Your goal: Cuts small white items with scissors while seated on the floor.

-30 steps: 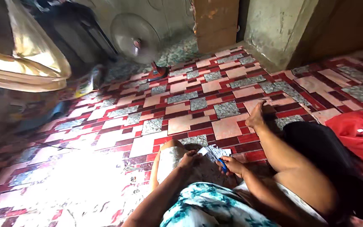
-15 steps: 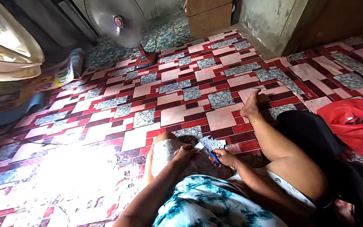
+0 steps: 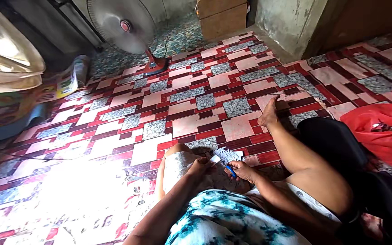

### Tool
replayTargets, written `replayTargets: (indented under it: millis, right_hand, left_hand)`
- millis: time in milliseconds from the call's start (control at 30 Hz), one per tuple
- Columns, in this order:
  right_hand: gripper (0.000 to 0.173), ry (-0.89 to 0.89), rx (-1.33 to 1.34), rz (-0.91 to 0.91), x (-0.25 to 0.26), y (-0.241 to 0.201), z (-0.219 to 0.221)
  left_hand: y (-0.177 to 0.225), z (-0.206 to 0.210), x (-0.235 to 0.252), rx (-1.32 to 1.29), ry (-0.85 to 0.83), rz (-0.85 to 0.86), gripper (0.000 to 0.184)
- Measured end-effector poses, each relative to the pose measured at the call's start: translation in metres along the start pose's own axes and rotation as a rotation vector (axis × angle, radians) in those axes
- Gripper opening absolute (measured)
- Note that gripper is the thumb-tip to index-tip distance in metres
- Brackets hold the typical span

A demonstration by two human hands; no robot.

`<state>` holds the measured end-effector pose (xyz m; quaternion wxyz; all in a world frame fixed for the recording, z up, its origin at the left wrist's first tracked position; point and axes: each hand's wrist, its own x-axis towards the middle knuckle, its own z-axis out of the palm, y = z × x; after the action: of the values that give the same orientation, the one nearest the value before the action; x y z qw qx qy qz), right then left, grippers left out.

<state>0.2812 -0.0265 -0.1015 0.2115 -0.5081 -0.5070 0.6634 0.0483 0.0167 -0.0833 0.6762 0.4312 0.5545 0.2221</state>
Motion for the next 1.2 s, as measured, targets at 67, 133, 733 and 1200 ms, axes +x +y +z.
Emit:
replayTargets:
  millis: [67,133,733,1200]
  right_hand:
    - [0.034,0.008,-0.007,-0.003,0.0006,0.0013,0.0001]
    - [0.034,0.030,-0.017,-0.015,-0.0001,0.0004,0.0006]
    - [0.032,-0.006,0.018,-0.012,-0.0027,-0.0021,0.0028]
    - [0.036,0.012,-0.031,-0.018,0.0001,-0.0004,0.0030]
  left_hand:
    - [0.0000,0.0000,-0.0001,0.009,-0.001,0.002,0.013]
    - [0.0000,-0.0003,-0.0006,0.025,-0.005,0.013,0.013]
    - [0.0005,-0.0018,-0.0016,-0.060,-0.014,0.003,0.008]
    - [-0.0010,-0.0025,0.0000,0.000,-0.032,0.010,0.012]
